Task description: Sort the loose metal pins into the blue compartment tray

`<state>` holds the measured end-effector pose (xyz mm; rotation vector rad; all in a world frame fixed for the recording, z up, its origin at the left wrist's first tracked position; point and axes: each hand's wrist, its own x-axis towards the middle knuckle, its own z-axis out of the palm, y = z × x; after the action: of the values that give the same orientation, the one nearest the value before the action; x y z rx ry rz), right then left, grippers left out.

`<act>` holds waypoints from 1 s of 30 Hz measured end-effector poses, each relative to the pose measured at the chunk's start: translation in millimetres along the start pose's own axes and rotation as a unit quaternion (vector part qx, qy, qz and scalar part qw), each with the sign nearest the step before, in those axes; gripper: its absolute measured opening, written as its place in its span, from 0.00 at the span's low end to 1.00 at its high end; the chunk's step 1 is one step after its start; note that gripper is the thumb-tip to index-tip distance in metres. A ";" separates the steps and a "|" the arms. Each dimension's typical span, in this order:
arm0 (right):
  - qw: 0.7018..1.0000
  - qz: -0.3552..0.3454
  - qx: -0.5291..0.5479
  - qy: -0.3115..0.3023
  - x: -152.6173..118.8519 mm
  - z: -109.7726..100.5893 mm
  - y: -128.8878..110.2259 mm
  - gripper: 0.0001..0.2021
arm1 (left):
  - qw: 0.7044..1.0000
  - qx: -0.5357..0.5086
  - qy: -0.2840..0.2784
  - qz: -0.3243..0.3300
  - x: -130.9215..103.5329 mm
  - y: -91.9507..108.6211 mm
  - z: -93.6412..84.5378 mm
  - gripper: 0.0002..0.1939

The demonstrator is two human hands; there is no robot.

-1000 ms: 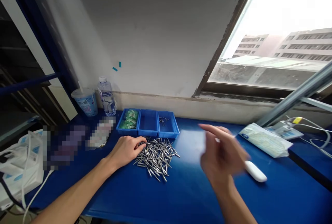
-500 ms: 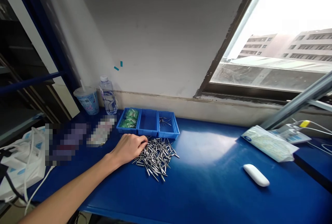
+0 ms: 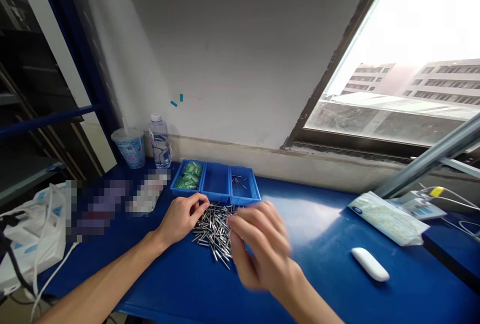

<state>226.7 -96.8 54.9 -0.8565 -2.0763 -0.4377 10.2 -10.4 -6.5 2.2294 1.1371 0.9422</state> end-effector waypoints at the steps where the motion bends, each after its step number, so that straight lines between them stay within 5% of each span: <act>1: 1.000 0.001 0.006 -0.019 3.3 10.5 6.3 0.08 | 1.000 0.005 0.007 0.003 0.3 -1.1 -0.4 0.17; 8: 0.990 0.057 -0.016 -0.131 -20.0 67.1 43.8 0.11 | 0.999 0.021 0.030 0.006 0.3 -7.1 -1.6 0.16; 17: 0.987 0.110 0.040 -0.113 -29.2 69.1 39.4 0.11 | 1.000 0.017 0.007 0.013 -0.7 1.7 -6.1 0.15; 30: 0.994 0.053 0.028 -0.095 -28.9 66.3 33.1 0.12 | 0.994 0.030 -0.068 0.081 -2.4 3.2 -1.6 0.11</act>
<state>224.9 -47.7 -7.7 -1.0014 -2.1934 -0.2470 9.6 -14.0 -4.3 2.4244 0.9467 0.8139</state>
